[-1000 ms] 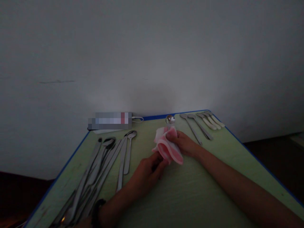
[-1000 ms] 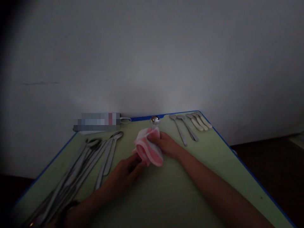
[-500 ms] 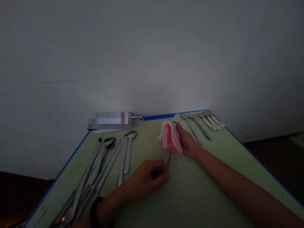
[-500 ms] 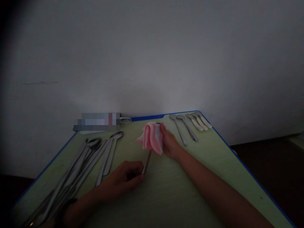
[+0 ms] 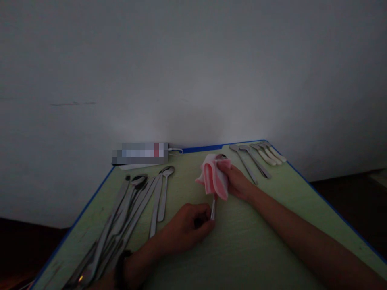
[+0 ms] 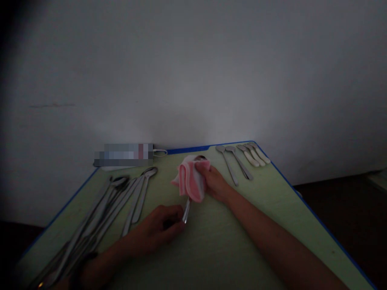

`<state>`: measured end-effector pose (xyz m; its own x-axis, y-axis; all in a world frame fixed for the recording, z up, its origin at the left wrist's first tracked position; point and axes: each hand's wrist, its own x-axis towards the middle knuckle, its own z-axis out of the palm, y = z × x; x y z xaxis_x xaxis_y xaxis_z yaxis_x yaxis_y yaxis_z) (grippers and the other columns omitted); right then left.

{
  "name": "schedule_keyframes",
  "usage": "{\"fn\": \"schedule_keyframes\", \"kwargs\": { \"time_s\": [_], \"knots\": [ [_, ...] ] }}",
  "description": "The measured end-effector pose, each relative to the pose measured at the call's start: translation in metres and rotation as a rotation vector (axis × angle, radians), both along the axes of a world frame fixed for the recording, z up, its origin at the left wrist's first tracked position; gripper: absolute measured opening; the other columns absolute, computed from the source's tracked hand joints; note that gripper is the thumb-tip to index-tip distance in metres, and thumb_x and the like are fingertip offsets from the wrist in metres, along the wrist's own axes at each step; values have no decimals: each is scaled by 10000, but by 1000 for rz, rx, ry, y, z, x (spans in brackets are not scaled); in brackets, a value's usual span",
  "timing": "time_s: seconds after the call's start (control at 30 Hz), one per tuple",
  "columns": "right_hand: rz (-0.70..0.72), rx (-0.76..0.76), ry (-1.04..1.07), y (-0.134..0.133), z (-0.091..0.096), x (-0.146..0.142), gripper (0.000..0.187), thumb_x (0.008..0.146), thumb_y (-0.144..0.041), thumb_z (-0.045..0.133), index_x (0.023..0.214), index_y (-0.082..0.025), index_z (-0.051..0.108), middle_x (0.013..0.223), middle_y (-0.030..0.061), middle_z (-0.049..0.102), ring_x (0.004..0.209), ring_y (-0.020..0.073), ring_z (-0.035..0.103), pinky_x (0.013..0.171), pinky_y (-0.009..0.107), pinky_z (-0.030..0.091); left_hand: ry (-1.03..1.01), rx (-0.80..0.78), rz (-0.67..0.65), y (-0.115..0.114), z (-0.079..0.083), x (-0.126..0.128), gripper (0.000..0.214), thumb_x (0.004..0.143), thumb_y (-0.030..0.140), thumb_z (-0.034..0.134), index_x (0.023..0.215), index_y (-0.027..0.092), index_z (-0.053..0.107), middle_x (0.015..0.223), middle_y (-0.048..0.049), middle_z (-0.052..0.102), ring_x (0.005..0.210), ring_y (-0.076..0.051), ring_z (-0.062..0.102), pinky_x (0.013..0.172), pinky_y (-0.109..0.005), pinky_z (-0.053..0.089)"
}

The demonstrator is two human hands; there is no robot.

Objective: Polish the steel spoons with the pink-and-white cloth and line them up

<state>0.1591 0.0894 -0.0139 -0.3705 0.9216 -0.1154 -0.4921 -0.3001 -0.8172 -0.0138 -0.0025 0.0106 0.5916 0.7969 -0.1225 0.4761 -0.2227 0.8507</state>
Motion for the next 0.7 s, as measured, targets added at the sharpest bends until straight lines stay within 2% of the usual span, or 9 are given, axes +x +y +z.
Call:
{"fn": "schedule_keyframes", "kwargs": {
  "time_s": [0.13,0.33,0.53,0.7],
  "knots": [
    [-44,-25,75,1,-1,-1,293,754,-430,599,922,-191,572,802,14,658,715,139,604,716,279,492,-40,-70,-75,2,0,-6,189,788,215,487,628,177,392,569,69,325,526,-78,334,476,-193,250],
    [25,49,32,-1,-2,0,349,739,-472,600,932,-185,560,797,34,665,730,167,624,717,321,498,-20,-95,-66,3,0,-7,206,794,229,492,630,180,379,559,74,319,515,-74,324,467,-187,241],
    [71,99,-21,-3,-1,1,291,746,-416,612,863,-152,577,787,52,668,674,152,624,686,311,502,-39,-100,-52,3,-3,-6,191,813,260,469,654,174,406,566,73,322,514,-75,323,461,-190,231],
    [129,118,-1,-5,2,1,295,724,-331,655,944,-154,572,832,55,674,721,170,637,717,343,510,-67,-146,-71,4,1,-6,164,777,224,472,643,175,391,567,72,317,517,-77,319,459,-188,233]
  ]
}}
